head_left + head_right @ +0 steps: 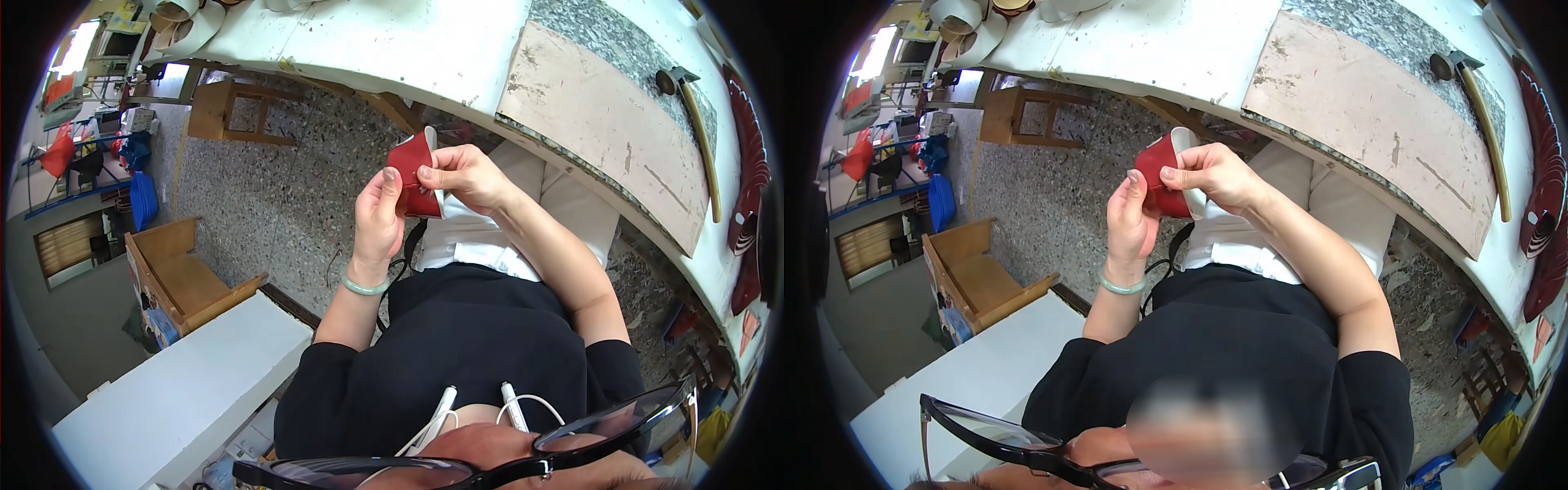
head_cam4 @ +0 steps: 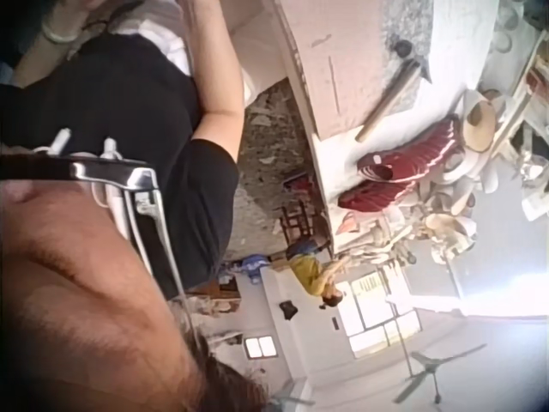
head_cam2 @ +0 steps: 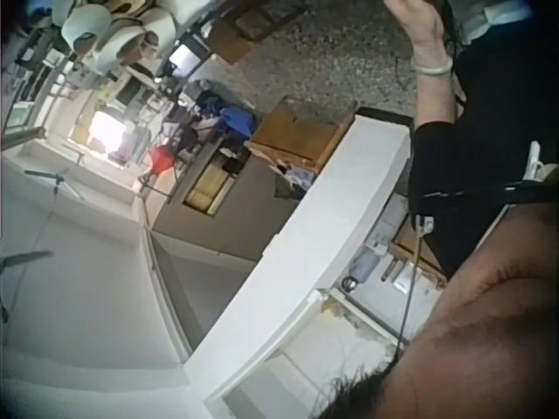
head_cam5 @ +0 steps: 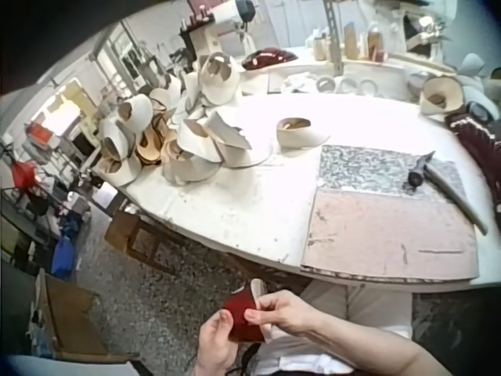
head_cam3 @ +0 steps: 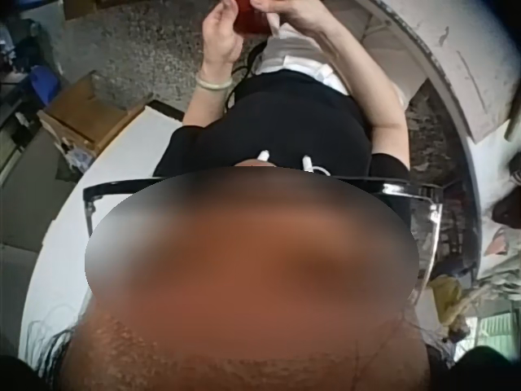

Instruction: The person fits lining pieces inside shoe upper components by hand, presses the edges together, and taps the seams using a hammer.

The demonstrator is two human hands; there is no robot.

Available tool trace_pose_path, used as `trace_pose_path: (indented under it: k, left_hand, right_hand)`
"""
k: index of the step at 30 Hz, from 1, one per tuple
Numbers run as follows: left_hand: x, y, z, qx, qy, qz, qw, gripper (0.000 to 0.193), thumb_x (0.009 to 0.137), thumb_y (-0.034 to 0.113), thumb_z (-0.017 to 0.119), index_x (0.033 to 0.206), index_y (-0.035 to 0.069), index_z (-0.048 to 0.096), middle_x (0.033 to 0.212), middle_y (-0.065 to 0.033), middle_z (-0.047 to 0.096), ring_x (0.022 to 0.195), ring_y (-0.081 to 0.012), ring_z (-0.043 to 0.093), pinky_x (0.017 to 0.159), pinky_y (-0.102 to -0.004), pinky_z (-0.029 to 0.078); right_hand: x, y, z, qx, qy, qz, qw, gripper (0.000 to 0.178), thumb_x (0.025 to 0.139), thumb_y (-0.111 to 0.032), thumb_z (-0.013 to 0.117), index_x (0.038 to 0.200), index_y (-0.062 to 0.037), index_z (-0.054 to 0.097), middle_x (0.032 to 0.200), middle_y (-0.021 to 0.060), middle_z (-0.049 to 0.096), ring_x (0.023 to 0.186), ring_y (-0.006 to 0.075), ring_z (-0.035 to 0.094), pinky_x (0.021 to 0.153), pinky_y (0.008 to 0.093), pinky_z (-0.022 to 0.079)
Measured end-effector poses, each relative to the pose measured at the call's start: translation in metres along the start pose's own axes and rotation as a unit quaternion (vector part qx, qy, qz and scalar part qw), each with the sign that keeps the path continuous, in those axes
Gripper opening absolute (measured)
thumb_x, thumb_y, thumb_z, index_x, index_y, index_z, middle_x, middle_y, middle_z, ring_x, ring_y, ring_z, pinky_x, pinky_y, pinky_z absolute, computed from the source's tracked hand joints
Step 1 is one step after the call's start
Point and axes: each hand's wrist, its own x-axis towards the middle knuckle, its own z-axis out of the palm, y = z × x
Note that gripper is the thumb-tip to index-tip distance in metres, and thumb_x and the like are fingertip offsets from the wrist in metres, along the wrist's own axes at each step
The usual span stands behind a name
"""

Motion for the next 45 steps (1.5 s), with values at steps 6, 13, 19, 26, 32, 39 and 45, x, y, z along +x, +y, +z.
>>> trace_pose_path:
  k: [6, 13, 19, 26, 32, 39, 45]
  left_hand:
    - [-0.007, 0.004, -0.003, 0.056, -0.033, 0.039, 0.997, 0.036, 0.096, 0.024, 0.061, 0.118, -0.004, 0.057, 0.111, -0.0098, 0.065, 0.101, -0.0142, 0.061, 0.092, -0.0288, 0.048]
    - [-0.013, 0.009, -0.004, 0.091, -0.038, 0.091, 0.991, 0.027, 0.091, 0.013, 0.068, 0.111, -0.004, 0.060, 0.104, -0.0072, 0.066, 0.094, -0.0113, 0.062, 0.083, -0.0254, 0.051]
    - [-0.018, 0.014, -0.011, 0.226, -0.048, 0.072, 0.970, 0.017, 0.088, 0.007, 0.070, 0.101, -0.002, 0.064, 0.103, -0.0061, 0.065, 0.091, -0.0122, 0.063, 0.079, -0.0264, 0.053]
    - [-0.020, 0.017, -0.015, 0.141, -0.082, 0.049, 0.985, 0.027, 0.094, 0.007, 0.062, 0.116, -0.004, 0.054, 0.111, -0.0095, 0.062, 0.100, -0.0146, 0.061, 0.091, -0.0292, 0.050]
    - [-0.020, 0.010, -0.015, 0.162, -0.040, 0.064, 0.984, 0.026, 0.094, 0.008, 0.061, 0.116, -0.005, 0.054, 0.113, -0.0100, 0.062, 0.102, -0.0141, 0.060, 0.092, -0.0290, 0.048]
    - [-0.016, 0.003, -0.017, 0.031, 0.002, 0.013, 0.999, 0.027, 0.097, 0.014, 0.057, 0.117, -0.004, 0.057, 0.114, -0.0107, 0.063, 0.100, -0.0136, 0.061, 0.092, -0.0295, 0.048]
    - [-0.009, 0.008, -0.004, -0.034, 0.009, -0.048, 0.998, 0.029, 0.097, 0.014, 0.054, 0.120, -0.004, 0.055, 0.114, -0.0115, 0.063, 0.101, -0.0172, 0.062, 0.093, -0.0341, 0.049]
  right_hand:
    - [-0.008, -0.016, 0.008, -0.089, 0.033, -0.017, 0.995, 0.026, 0.092, -0.027, 0.067, 0.089, -0.0016, 0.070, 0.078, -0.0016, 0.065, 0.071, 0.0037, 0.053, 0.067, 0.0207, 0.045]
    - [-0.008, -0.010, 0.012, 0.004, -0.008, -0.021, 1.000, 0.031, 0.093, -0.032, 0.066, 0.091, -0.0020, 0.068, 0.081, -0.0011, 0.064, 0.072, 0.0045, 0.054, 0.066, 0.0212, 0.045]
    - [-0.008, -0.011, 0.019, -0.041, 0.012, -0.005, 0.999, 0.026, 0.086, -0.024, 0.074, 0.091, 0.0003, 0.067, 0.084, 0.0037, 0.068, 0.078, 0.0073, 0.060, 0.071, 0.0228, 0.048]
    - [0.001, -0.008, 0.016, 0.083, 0.035, 0.071, 0.993, 0.025, 0.091, -0.027, 0.067, 0.088, -0.0021, 0.070, 0.081, 0.0044, 0.069, 0.072, 0.0092, 0.060, 0.068, 0.0255, 0.046]
    - [0.001, 0.000, 0.014, 0.122, 0.045, 0.067, 0.989, 0.024, 0.092, -0.024, 0.066, 0.099, -0.0017, 0.067, 0.092, 0.0053, 0.069, 0.078, 0.0100, 0.062, 0.073, 0.0252, 0.048]
    - [0.002, 0.003, 0.014, 0.083, 0.039, 0.048, 0.995, 0.015, 0.092, -0.017, 0.066, 0.096, -0.0016, 0.066, 0.091, 0.0037, 0.068, 0.080, 0.0092, 0.062, 0.074, 0.0255, 0.050]
    - [0.001, -0.006, 0.008, 0.005, 0.032, 0.025, 0.999, 0.018, 0.090, -0.012, 0.069, 0.101, -0.0006, 0.061, 0.085, 0.0041, 0.067, 0.075, 0.0076, 0.061, 0.072, 0.0226, 0.050]
